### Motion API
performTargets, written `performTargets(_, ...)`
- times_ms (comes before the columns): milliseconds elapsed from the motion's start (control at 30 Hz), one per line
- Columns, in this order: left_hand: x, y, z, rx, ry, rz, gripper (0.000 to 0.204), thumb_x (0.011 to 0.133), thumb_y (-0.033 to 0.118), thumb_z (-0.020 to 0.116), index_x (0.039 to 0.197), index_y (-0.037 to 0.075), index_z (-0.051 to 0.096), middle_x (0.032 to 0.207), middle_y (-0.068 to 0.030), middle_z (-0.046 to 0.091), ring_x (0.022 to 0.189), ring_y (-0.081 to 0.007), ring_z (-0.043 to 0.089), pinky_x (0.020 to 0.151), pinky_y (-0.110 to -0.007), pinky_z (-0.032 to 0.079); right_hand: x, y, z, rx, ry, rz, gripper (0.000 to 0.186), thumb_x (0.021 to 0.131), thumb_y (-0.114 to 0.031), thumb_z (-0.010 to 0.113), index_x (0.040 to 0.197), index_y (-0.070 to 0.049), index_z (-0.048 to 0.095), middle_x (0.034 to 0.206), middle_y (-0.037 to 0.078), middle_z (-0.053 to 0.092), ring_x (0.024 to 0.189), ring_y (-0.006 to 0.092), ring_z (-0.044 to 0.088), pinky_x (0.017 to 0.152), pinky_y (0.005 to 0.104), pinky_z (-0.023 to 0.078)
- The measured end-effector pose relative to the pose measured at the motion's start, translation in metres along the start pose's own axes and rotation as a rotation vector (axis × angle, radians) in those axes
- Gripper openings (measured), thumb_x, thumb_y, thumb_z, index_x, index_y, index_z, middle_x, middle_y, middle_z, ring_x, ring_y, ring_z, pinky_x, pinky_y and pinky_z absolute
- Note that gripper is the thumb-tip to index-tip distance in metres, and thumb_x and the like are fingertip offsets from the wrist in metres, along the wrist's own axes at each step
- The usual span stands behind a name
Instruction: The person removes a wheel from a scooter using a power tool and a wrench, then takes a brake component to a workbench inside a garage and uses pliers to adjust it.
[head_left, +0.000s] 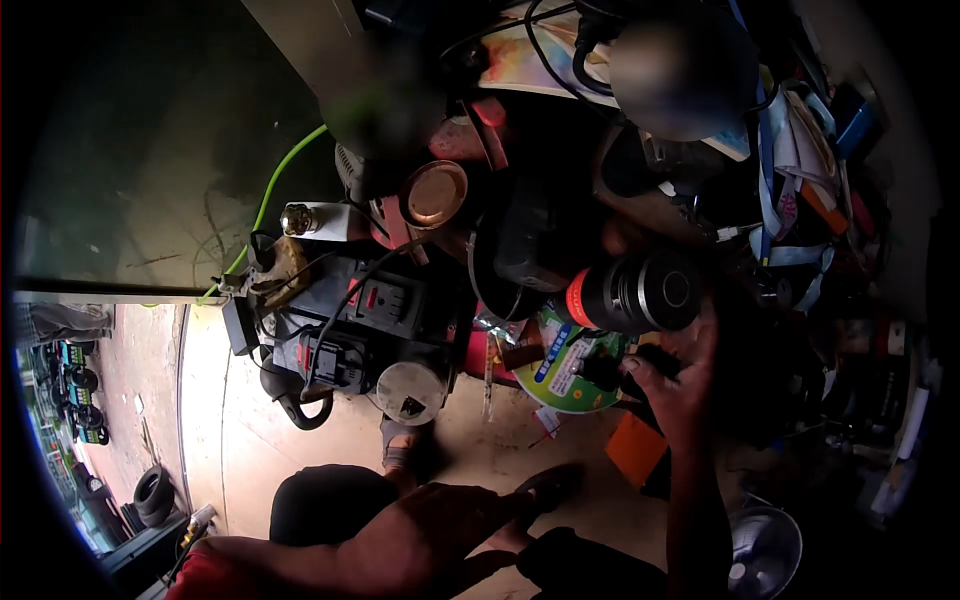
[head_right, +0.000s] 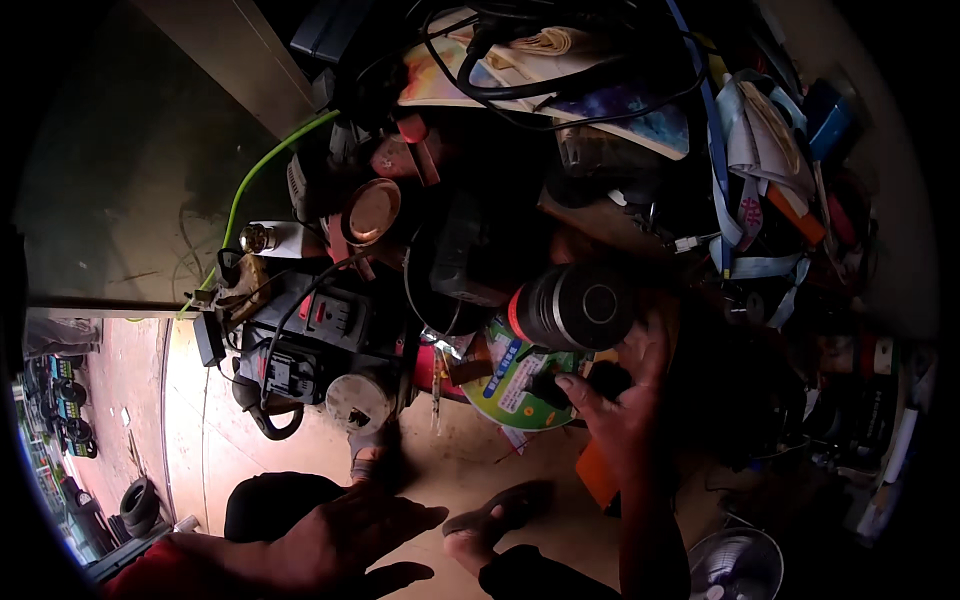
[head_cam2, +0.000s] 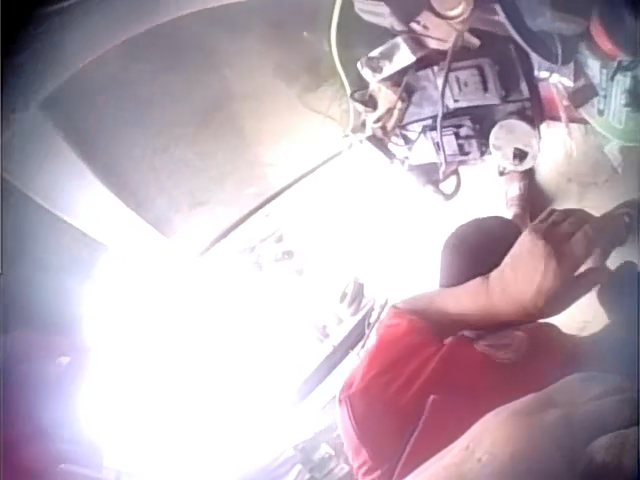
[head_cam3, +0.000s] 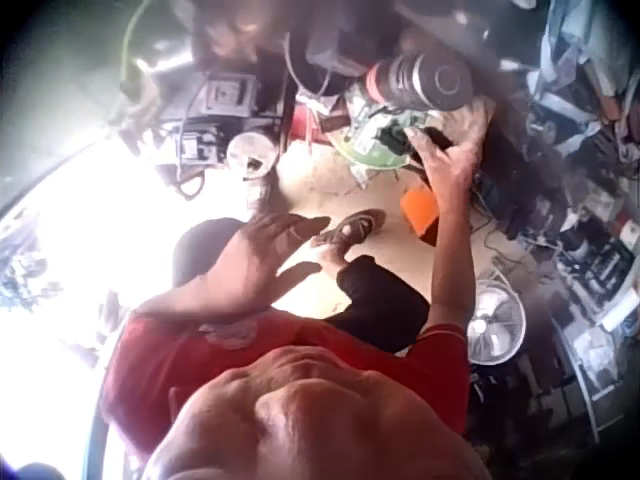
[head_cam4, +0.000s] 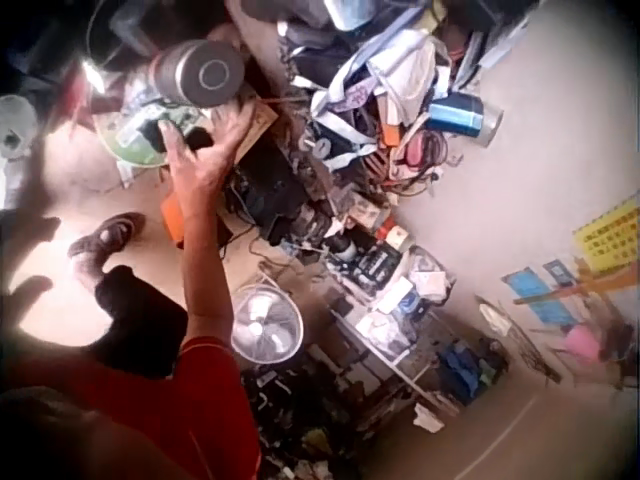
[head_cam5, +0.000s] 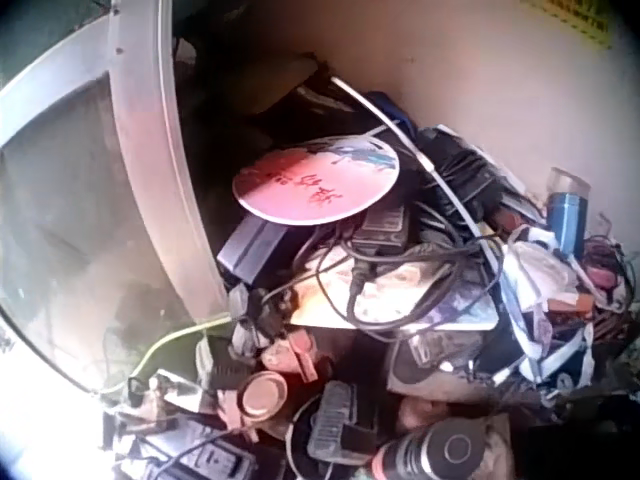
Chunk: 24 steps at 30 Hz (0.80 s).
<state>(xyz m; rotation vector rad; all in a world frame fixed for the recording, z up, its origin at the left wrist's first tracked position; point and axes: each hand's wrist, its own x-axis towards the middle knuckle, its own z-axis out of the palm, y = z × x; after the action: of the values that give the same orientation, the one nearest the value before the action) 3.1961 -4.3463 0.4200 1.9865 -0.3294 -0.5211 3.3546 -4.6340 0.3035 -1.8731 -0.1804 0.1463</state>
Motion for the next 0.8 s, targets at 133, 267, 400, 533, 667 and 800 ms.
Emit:
performTargets(133, -0.024, -0.002, -0.014, -0.184, 0.205, -0.071, 0.057, 0.098, 0.017, 0.078, 0.147, -0.002, 0.055, 0.123, -0.0174, 0.075, 0.111, -0.0260, 0.074, 0.097, -0.037, 0.060, 0.030, 0.019, 0.022, 0.071, -0.101, -0.143, 0.087, 0.083, -0.003, 0.088, 0.154, -0.002, 0.039, 0.139, 0.014, 0.060, 0.123, 0.0251, 0.065, 0.105, 0.0415, 0.056)
performTargets(267, -0.017, -0.021, -0.012, -0.189, 0.260, -0.130, 0.053, 0.096, 0.025, 0.081, 0.136, -0.004, 0.062, 0.122, -0.0161, 0.074, 0.113, -0.0269, 0.073, 0.097, -0.039, 0.057, 0.046, 0.043, 0.037, 0.293, -0.150, -0.133, 0.071, 0.082, 0.000, 0.090, 0.141, 0.000, 0.051, 0.131, 0.012, 0.066, 0.119, 0.0217, 0.067, 0.105, 0.0402, 0.058)
performTargets(400, 0.005, -0.034, -0.023, -0.257, 0.410, -0.084, 0.055, 0.096, 0.021, 0.080, 0.141, -0.002, 0.060, 0.121, -0.0165, 0.075, 0.108, -0.0257, 0.072, 0.092, -0.036, 0.057, 0.047, 0.030, 0.056, 0.254, -0.025, -0.272, 0.057, 0.078, -0.008, 0.093, 0.127, -0.002, 0.064, 0.119, 0.009, 0.073, 0.111, 0.0184, 0.069, 0.101, 0.0372, 0.056)
performTargets(533, 0.048, -0.073, -0.066, 0.014, 0.344, -0.139, 0.043, 0.102, 0.018, 0.071, 0.138, -0.004, 0.064, 0.121, -0.0119, 0.074, 0.106, -0.0168, 0.068, 0.092, -0.033, 0.056, 0.029, 0.024, 0.056, 0.202, 0.057, -0.306, 0.059, 0.077, -0.008, 0.093, 0.128, -0.003, 0.064, 0.119, 0.007, 0.073, 0.109, 0.0184, 0.069, 0.102, 0.0376, 0.055)
performTargets(667, 0.093, -0.125, -0.047, -0.287, 0.413, -0.269, 0.028, 0.100, 0.018, 0.072, 0.120, -0.002, 0.071, 0.095, -0.0048, 0.073, 0.078, -0.0133, 0.065, 0.072, -0.030, 0.055, 0.018, 0.024, 0.052, 0.200, 0.012, -0.249, 0.048, 0.077, -0.012, 0.092, 0.119, -0.004, 0.069, 0.112, 0.006, 0.075, 0.101, 0.0169, 0.071, 0.097, 0.0371, 0.056)
performTargets(800, 0.133, -0.151, -0.033, -0.353, 0.443, -0.318, 0.022, 0.101, 0.019, 0.070, 0.109, -0.001, 0.072, 0.086, -0.0044, 0.069, 0.072, -0.0147, 0.064, 0.066, -0.031, 0.055, 0.011, 0.022, 0.045, 0.183, 0.012, -0.277, 0.060, 0.076, -0.011, 0.092, 0.129, -0.004, 0.064, 0.121, 0.007, 0.072, 0.109, 0.0176, 0.069, 0.102, 0.0376, 0.054)
